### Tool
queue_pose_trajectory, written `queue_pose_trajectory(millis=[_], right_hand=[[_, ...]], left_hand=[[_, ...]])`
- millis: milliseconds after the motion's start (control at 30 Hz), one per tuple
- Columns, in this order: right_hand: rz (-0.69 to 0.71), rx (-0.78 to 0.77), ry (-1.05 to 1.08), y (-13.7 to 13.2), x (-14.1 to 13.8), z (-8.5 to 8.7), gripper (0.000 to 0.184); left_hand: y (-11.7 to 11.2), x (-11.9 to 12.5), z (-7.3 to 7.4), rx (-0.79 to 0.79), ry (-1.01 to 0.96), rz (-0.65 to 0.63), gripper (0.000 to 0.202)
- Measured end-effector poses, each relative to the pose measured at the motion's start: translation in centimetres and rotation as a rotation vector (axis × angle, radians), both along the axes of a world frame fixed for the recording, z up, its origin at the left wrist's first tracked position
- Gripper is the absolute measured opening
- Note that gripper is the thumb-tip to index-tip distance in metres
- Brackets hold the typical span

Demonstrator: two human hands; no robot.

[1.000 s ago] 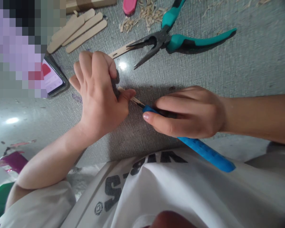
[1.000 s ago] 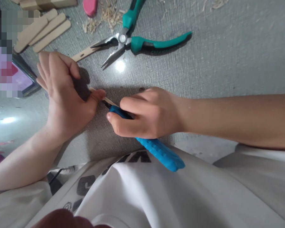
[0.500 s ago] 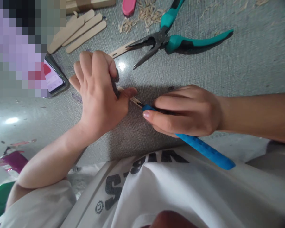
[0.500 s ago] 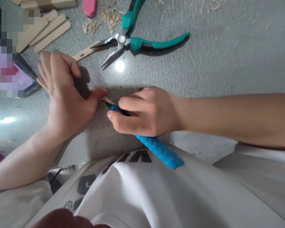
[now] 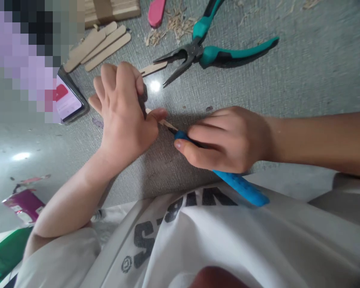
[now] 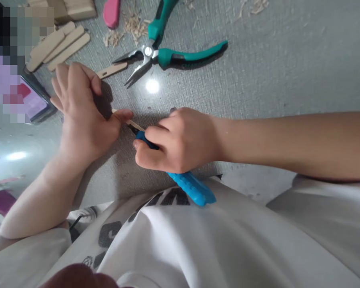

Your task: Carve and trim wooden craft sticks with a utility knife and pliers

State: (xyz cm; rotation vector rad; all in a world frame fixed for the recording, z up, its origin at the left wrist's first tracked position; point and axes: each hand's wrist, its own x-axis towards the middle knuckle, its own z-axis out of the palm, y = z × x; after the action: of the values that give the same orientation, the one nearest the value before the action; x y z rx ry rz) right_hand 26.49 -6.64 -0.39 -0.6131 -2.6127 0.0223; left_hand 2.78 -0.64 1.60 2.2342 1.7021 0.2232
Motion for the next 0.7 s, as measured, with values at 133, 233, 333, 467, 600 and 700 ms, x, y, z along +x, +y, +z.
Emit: queue_pose_trajectory(millis=[133, 233, 333, 467, 600, 700], right_hand=[[-0.022, 0.031, -0.034, 0.1, -0.2, 0.1, 0.017], [-0.031, 0.054, -0.015, 0.0, -0.2, 0.2, 0.016], [-0.028, 0.035, -0.03, -0.1, -0.1, 0.1, 0.015], [-0.019, 0.029, -0.047, -0.1, 0.1, 0.1, 0.015], [-0.021, 0.012, -0.065, -0.2, 0.2, 0.2, 0.017], [-0.015, 0.013, -0.067, -0.3, 0.2, 0.2, 0.018]], left_hand=[[0.1, 0.1, 0.9, -0.052, 0.004, -0.006, 0.056], [0.2, -0.1, 0.7, -0.001, 0.014, -0.01, 0.063], [0.3, -0.7, 0.5, -0.014, 0.006, -0.069, 0.054], [0.7, -1.6, 0.4, -0.021, 0.025, -0.114, 0.046], [0.9, -2.2, 0.0, -0.034, 0.043, -0.149, 0.043], [0.8, -2.4, -0.3, -0.005, 0.011, -0.158, 0.043]])
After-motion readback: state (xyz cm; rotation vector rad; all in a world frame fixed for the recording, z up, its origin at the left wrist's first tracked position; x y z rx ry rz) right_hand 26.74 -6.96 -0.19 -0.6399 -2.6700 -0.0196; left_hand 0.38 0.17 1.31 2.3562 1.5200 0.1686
